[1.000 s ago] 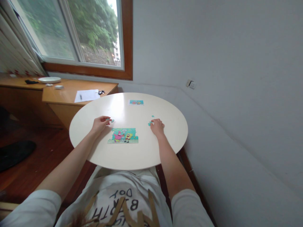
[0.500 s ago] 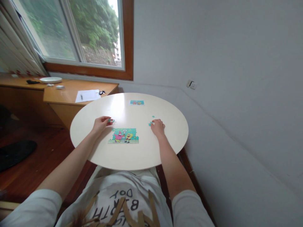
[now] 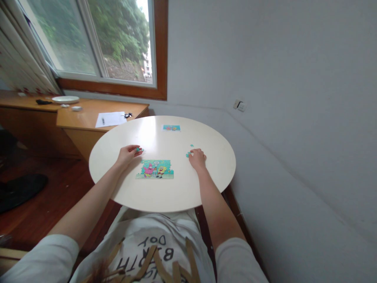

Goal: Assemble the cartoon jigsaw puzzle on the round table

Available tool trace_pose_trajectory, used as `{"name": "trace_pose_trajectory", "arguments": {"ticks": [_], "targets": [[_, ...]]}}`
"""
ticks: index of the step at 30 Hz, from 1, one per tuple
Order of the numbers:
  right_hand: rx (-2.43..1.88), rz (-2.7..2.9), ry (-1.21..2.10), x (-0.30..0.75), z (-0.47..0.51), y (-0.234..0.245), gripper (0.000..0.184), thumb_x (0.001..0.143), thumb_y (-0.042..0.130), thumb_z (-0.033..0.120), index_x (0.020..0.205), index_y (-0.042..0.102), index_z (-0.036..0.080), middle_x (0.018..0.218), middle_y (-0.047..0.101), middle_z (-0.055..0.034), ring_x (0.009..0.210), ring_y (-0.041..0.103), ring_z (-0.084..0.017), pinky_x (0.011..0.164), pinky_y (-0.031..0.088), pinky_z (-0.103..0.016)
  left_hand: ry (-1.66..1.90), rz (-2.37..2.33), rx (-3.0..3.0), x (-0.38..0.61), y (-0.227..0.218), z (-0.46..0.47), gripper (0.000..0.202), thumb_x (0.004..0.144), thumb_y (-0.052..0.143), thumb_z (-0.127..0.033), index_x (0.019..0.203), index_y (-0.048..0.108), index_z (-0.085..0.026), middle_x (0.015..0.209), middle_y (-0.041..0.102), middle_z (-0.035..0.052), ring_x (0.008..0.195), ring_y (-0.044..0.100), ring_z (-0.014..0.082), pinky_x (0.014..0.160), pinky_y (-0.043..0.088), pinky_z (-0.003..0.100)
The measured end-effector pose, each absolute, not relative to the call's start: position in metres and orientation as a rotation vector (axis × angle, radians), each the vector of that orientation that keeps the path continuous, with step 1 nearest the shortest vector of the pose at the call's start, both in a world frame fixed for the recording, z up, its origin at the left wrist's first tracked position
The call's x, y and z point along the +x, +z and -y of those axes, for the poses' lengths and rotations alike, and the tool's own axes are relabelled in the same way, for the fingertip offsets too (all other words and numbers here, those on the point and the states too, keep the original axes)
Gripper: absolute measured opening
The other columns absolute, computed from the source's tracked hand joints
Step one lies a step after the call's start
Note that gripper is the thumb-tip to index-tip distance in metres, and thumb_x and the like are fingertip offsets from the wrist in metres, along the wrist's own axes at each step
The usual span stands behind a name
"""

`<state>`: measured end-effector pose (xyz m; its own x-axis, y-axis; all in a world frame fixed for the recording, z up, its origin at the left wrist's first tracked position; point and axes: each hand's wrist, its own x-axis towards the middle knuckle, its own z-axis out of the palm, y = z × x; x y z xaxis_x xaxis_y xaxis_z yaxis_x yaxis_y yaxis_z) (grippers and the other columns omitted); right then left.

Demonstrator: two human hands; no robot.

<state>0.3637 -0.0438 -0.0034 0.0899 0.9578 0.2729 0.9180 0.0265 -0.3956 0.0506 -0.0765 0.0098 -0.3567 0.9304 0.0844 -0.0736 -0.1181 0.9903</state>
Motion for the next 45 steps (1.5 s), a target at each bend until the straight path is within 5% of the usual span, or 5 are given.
{"name": "trace_pose_trajectory", "arguments": {"ticks": [45], "targets": [[-1.863, 1.813, 0.105, 0.3649, 0.0435, -0.0060, 0.024, 0.083, 0.052, 0.027, 0.102, 0.067, 0.021, 0.114, 0.060, -0.0078, 0.108, 0.054, -0.024, 0.091, 0.038, -0.039, 1.603, -1.227, 1.007, 0.0476, 0.0062, 0.0773, 0.036, 0.049, 0.082, -0.014, 0.080, 0.064, -0.011, 0.075, 0.069, 0.0055, 0.080, 0.068, 0.0206, 0.086, 0.053, 0.039]]}}
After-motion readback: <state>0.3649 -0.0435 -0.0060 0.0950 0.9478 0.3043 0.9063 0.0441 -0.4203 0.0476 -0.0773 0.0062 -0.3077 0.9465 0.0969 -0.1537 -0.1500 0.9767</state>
